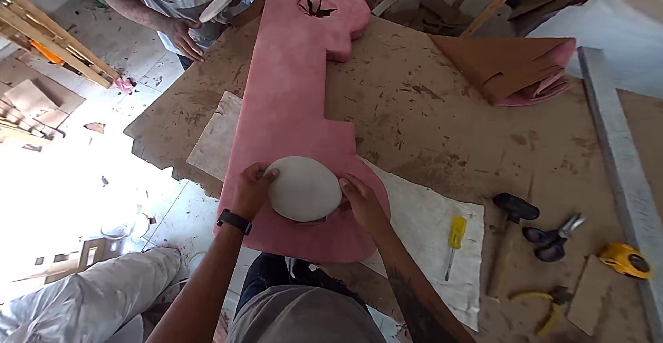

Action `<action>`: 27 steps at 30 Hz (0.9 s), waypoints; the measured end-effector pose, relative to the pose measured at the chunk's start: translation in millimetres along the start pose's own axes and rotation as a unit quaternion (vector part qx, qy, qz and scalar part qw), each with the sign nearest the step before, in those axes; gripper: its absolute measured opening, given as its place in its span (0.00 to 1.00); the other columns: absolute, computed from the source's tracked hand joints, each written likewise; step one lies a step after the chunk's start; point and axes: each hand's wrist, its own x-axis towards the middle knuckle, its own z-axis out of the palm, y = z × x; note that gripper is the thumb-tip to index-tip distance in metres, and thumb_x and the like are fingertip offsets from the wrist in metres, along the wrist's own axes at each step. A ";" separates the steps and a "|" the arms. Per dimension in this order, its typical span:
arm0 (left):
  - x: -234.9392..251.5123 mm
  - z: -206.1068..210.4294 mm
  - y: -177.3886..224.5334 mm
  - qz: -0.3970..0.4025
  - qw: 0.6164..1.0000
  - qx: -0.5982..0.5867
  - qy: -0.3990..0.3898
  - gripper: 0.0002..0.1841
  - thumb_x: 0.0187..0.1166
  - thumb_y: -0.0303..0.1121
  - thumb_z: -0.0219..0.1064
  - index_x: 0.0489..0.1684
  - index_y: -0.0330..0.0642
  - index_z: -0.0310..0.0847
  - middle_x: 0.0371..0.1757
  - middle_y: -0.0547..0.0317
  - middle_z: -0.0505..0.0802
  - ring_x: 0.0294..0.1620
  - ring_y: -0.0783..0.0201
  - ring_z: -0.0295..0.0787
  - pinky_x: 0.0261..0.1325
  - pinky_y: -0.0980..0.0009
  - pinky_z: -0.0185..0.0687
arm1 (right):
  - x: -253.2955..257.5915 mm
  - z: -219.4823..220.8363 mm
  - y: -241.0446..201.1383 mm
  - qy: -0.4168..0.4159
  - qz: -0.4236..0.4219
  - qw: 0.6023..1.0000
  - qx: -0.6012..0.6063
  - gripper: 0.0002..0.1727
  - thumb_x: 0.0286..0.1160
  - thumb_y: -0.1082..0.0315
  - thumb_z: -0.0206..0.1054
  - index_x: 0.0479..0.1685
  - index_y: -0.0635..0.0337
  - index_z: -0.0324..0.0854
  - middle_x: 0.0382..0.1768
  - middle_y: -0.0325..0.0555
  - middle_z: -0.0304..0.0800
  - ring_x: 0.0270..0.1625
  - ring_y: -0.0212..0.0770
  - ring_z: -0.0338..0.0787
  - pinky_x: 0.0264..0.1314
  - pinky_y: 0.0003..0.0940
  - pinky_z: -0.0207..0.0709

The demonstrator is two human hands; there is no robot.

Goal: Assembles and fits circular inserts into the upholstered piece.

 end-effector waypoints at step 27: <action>-27.2 -7.9 -101.5 0.228 0.874 0.420 0.080 0.25 0.77 0.59 0.67 0.70 0.63 0.87 0.83 0.76 0.80 0.92 0.60 0.57 0.90 0.43 0.52 | -3.3 2.1 34.9 0.037 0.075 0.996 -0.010 0.20 0.82 0.65 0.70 0.72 0.45 0.86 0.46 0.46 0.96 0.33 0.48 0.94 0.28 0.42 0.91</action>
